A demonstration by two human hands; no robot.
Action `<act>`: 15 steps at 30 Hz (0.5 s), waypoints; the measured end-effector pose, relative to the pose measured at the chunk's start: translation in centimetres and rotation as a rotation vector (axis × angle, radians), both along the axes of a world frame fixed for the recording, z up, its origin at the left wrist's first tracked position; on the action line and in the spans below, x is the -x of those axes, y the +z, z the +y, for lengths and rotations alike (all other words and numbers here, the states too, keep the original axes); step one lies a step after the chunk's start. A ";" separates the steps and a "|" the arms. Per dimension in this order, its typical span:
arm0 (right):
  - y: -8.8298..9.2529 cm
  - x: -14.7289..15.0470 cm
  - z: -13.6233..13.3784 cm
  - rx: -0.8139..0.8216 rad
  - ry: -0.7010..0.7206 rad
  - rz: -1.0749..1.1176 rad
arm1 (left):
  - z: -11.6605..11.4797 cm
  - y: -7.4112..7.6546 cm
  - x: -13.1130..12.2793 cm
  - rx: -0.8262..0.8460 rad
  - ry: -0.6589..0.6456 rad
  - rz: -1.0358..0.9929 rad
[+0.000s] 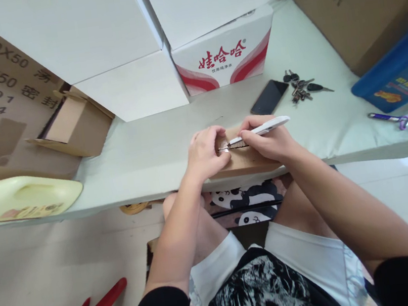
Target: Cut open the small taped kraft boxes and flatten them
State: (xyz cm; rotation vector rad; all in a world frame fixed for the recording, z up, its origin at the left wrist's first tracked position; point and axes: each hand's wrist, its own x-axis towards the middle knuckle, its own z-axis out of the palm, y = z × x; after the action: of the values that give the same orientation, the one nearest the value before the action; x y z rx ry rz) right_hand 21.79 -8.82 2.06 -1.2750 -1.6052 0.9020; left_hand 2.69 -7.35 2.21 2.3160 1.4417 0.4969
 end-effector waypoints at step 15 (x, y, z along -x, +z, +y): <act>0.0 0.3 -0.1 0.031 0.024 -0.058 | 0.0 -0.1 0.1 -0.005 -0.007 -0.025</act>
State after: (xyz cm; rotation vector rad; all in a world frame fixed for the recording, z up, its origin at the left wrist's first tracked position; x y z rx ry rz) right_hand 21.53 -8.96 2.11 -1.3170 -1.6609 0.9150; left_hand 2.58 -7.38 2.12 2.3098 1.4211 0.5266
